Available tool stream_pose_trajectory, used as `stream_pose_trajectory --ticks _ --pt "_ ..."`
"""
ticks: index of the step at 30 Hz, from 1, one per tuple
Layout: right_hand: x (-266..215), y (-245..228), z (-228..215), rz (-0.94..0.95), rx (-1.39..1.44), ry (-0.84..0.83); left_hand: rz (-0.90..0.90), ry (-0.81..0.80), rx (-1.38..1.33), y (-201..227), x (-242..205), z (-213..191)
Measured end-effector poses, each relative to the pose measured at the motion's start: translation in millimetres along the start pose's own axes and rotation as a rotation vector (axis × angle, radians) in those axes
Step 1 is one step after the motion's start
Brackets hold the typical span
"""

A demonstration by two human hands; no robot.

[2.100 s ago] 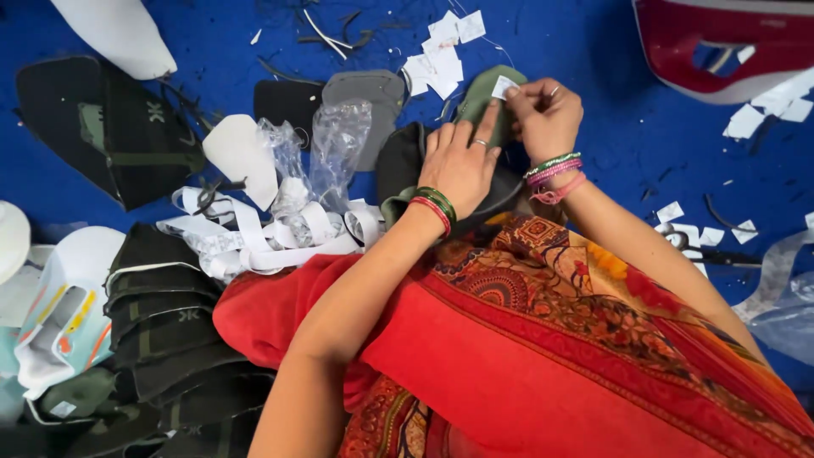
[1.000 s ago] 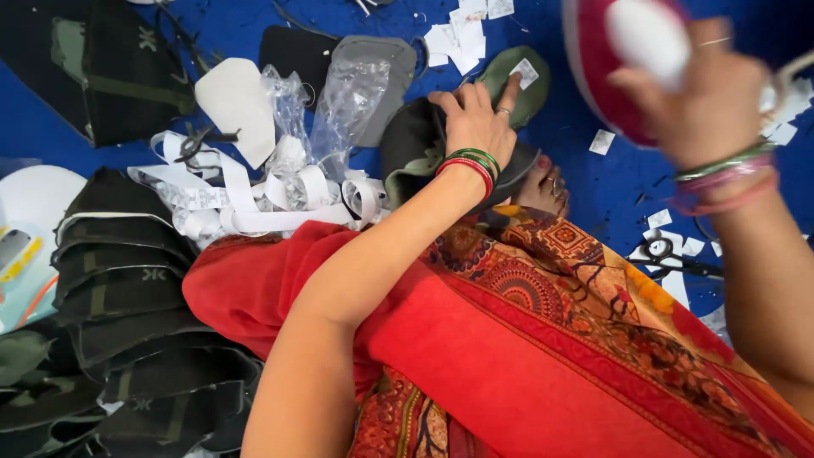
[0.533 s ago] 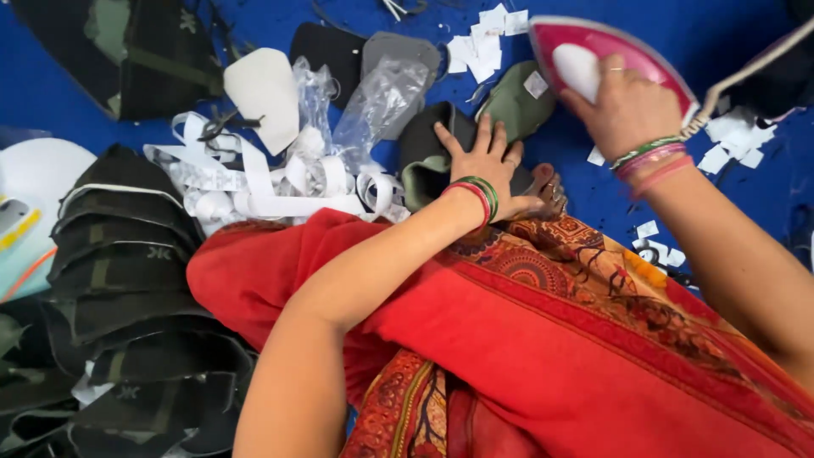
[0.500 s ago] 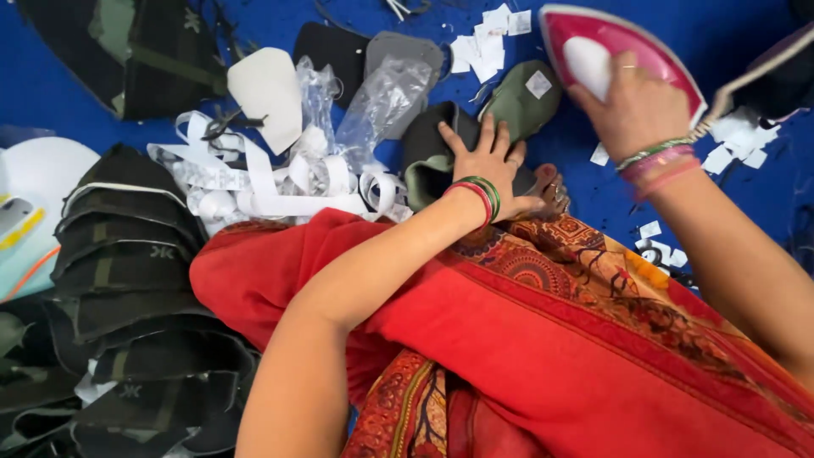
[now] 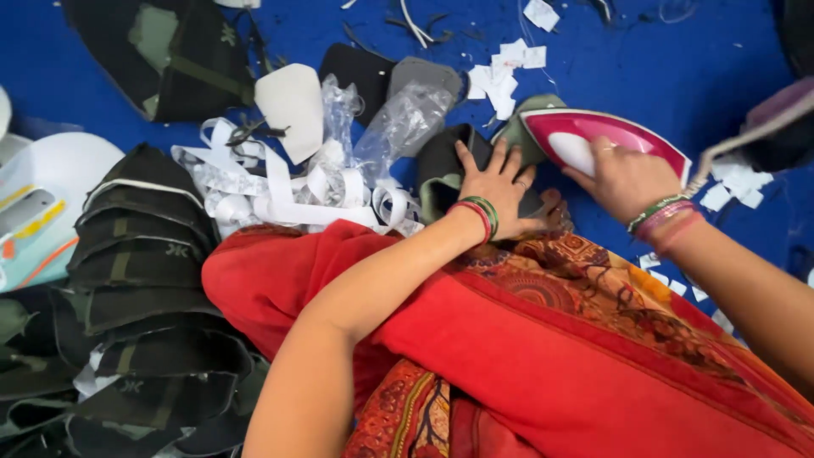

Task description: Ironing and applying labels to inner shoe components in a manufacturing setting.

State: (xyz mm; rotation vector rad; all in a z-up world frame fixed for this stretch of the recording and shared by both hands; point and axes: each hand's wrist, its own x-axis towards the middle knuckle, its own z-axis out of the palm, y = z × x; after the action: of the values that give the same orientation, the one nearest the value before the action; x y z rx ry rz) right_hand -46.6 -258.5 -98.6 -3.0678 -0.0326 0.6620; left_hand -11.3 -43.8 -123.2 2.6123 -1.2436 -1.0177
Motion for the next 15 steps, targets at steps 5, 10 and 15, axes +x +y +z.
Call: stream_pose_trajectory --ticks 5,10,15 --pt "14.4 5.2 7.2 0.045 -0.030 0.095 0.008 -0.043 0.000 2.3 -1.1 -0.5" --pt "-9.9 -11.0 -16.2 0.042 -0.010 0.088 0.024 -0.077 0.000 -1.0 -5.5 -2.5" --pt "11.7 14.1 2.5 0.056 -0.065 0.095 0.026 -0.123 0.021 -2.9 5.9 0.1"
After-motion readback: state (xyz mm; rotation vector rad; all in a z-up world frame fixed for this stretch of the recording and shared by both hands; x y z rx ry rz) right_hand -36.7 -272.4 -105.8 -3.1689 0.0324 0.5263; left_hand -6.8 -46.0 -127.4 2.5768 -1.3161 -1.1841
